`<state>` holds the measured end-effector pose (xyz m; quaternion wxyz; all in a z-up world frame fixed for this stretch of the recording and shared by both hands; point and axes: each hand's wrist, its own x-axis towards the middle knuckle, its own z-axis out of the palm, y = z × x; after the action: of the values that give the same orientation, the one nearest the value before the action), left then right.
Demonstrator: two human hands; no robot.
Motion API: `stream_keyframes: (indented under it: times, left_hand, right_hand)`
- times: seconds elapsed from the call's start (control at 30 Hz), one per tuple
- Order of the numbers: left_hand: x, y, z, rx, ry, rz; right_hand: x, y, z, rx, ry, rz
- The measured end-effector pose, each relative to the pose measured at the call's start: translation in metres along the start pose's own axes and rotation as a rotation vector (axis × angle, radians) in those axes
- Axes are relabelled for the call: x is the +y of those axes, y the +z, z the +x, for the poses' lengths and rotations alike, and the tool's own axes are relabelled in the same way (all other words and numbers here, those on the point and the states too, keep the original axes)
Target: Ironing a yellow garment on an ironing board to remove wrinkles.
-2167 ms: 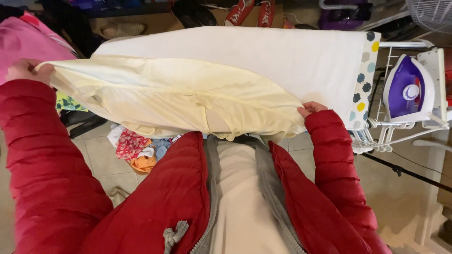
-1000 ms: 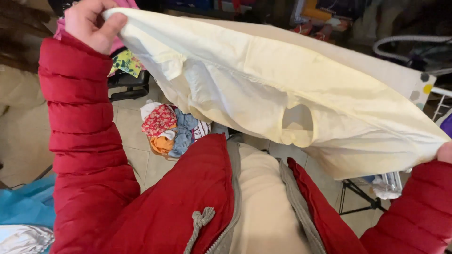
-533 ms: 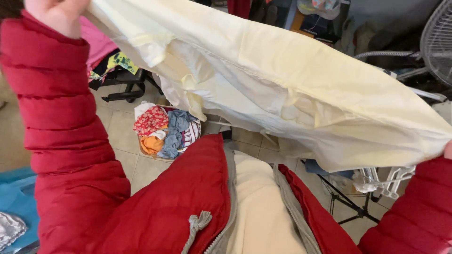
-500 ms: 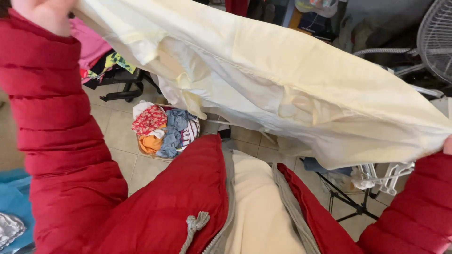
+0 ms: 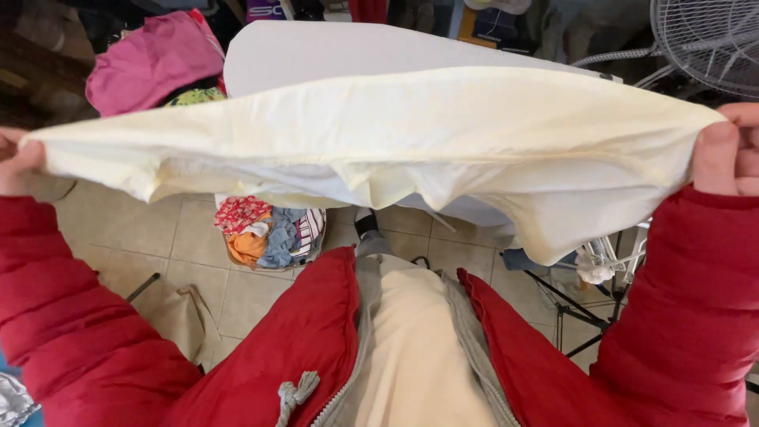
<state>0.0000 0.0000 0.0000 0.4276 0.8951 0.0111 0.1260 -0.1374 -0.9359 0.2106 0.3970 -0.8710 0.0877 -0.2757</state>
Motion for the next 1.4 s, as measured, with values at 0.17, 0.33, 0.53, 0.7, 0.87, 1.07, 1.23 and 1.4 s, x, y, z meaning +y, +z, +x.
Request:
stream_keyframes:
  times: [0.17, 0.33, 0.53, 0.7, 0.87, 1.07, 1.23, 1.4]
  left_hand:
    - [0.195, 0.096, -0.074, -0.135, -0.495, 0.553]
    - [0.408, 0.263, -0.1, -0.351, 0.385, -0.195]
    - [0.447, 0.356, -0.11, -0.816, 0.577, -0.906]
    - [0.47, 0.31, -0.084, -0.769, 0.445, -0.815]
    - [0.489, 0.276, -0.065, -0.657, 0.431, -0.679]
    - [0.499, 0.23, -0.047, -0.52, 0.48, -0.343]
    - [0.479, 0.222, -0.029, -0.431, 0.585, -0.029]
    - [0.46, 0.233, -0.021, -0.404, 0.613, -0.007]
  right_hand:
    - [0.001, 0.02, 0.008, -0.17, -0.115, 0.241]
    - [-0.062, 0.091, -0.011, -0.578, -0.412, 0.536]
    - [-0.096, 0.115, -0.025, -0.776, -0.406, 0.525]
    - [-0.112, 0.109, -0.012, -0.899, -0.179, 0.316]
    - [-0.074, 0.117, -0.015, -1.151, 0.051, 0.131]
    - [-0.031, 0.108, -0.002, -1.099, 0.351, -0.261]
    - [-0.025, 0.06, 0.023, -0.719, 0.251, -0.224]
    - [-0.027, 0.026, 0.038, -0.546, 0.02, -0.006]
